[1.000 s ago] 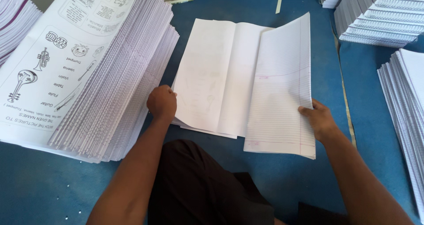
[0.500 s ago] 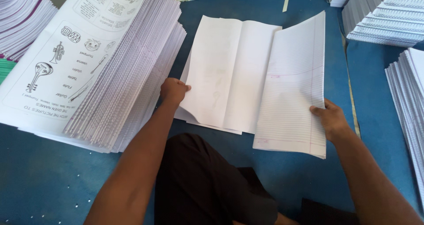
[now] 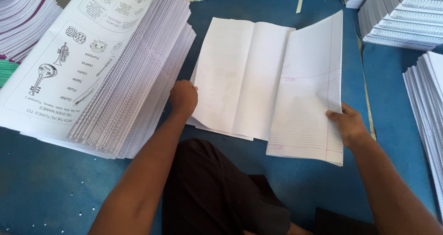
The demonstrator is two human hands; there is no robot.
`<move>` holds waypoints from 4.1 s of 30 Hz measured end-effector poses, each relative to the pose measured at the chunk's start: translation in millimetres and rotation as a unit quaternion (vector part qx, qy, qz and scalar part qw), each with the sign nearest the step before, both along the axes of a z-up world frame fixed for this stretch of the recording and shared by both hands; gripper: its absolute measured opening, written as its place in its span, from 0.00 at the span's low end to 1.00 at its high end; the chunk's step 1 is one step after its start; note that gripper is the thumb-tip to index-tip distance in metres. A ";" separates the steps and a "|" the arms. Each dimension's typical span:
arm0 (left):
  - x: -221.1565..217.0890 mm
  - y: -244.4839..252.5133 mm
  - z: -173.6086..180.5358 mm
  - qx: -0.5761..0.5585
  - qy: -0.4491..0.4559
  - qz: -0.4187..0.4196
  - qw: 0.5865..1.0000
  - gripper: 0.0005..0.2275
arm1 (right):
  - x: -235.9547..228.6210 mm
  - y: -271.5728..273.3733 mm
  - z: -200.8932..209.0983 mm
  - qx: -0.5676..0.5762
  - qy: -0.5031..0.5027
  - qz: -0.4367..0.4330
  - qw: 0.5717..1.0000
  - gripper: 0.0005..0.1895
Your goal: The person sits on the floor and repeatedly picks up printed sheets from a stack, opens them to check the pages, and places them back into a separate stack. The person handles the papers by hand without using tools.
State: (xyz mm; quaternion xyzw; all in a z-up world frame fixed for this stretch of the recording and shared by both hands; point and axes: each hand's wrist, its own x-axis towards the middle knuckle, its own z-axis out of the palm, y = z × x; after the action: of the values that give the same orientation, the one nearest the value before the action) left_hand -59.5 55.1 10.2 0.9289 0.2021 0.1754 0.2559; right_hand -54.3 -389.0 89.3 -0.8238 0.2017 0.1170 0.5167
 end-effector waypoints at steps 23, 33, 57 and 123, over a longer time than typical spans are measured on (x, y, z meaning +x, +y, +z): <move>0.9 -5.6 -5.2 -0.010 0.061 0.002 0.998 0.15 | 10.5 6.5 2.5 0.033 -0.029 0.003 0.999 0.26; 7.7 -32.3 -19.9 -0.231 -0.053 0.094 0.967 0.12 | 44.3 23.8 -21.4 0.088 -0.066 0.033 0.993 0.24; -7.1 -93.4 32.7 -0.395 -0.136 -0.220 0.882 0.10 | 85.1 89.3 -73.3 0.115 -0.046 0.055 0.991 0.24; 37.6 -144.7 -60.0 -0.707 0.162 -0.071 0.684 0.15 | 75.3 51.3 -54.4 0.064 0.100 0.047 0.992 0.25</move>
State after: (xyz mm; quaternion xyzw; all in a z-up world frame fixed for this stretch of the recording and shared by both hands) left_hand -21.9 -89.6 -49.8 0.4974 0.2378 -0.1912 0.8121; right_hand 21.0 -337.7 34.9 -0.7819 0.2059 0.2354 0.5393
